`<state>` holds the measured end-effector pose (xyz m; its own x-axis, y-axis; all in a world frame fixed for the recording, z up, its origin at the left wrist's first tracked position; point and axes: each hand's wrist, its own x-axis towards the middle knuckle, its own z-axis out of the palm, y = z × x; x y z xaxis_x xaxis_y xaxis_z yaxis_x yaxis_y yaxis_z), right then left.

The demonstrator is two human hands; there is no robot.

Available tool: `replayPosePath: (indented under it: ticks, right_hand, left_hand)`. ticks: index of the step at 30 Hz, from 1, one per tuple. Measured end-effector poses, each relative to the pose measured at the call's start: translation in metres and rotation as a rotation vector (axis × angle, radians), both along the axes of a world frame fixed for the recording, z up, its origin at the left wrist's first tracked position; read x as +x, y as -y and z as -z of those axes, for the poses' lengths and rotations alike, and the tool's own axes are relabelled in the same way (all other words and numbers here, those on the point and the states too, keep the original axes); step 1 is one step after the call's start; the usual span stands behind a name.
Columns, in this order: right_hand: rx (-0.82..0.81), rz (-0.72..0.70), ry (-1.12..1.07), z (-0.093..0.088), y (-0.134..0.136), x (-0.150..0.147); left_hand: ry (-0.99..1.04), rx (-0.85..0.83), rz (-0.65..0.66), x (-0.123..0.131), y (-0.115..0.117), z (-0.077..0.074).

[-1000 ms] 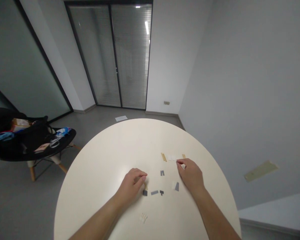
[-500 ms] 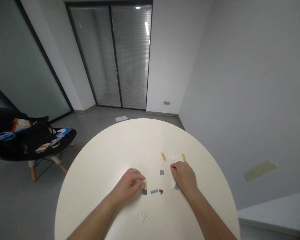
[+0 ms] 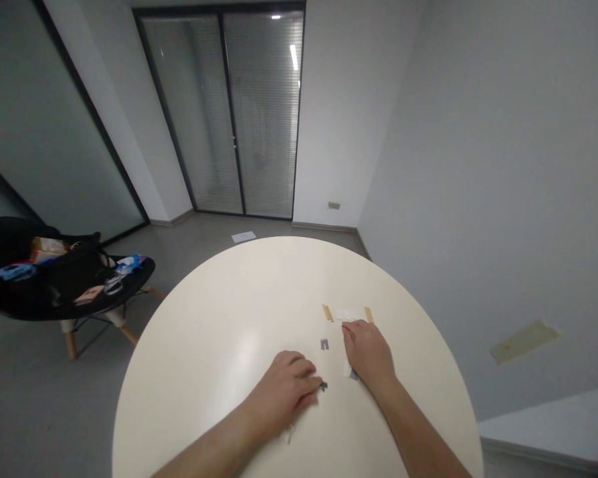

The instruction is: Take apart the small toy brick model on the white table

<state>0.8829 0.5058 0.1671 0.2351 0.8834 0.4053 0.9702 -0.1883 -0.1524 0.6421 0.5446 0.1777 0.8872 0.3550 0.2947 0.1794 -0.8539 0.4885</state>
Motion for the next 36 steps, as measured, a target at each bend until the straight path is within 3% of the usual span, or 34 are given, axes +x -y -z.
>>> replayPosePath:
  ticks: [6, 13, 18, 29, 32, 36]
  right_hand:
    - [0.130, -0.026, -0.058, 0.000, 0.002, -0.003]
    - [0.208, -0.086, -0.093, -0.003, 0.004, -0.011]
    - [0.214, -0.099, -0.119, -0.004, 0.005, -0.014]
    - [0.255, -0.150, -0.146, -0.006, 0.006, -0.016]
    - [0.271, -0.210, -0.176, -0.007, 0.005, -0.019]
    - [0.241, -0.392, -0.244, -0.015, 0.008, -0.030]
  left_hand:
    - [0.034, -0.041, -0.043, 0.002, 0.000, 0.008]
    - [0.012, -0.056, -0.034, 0.003, 0.003, -0.004]
    - [0.027, -0.025, 0.001, 0.003, 0.003, 0.002]
    - [0.113, -0.177, -0.008, 0.007, 0.002, 0.009]
    - [0.185, -0.240, -0.072, 0.006, -0.001, 0.009]
    - [0.255, -0.477, -0.319, 0.005, -0.008, 0.006]
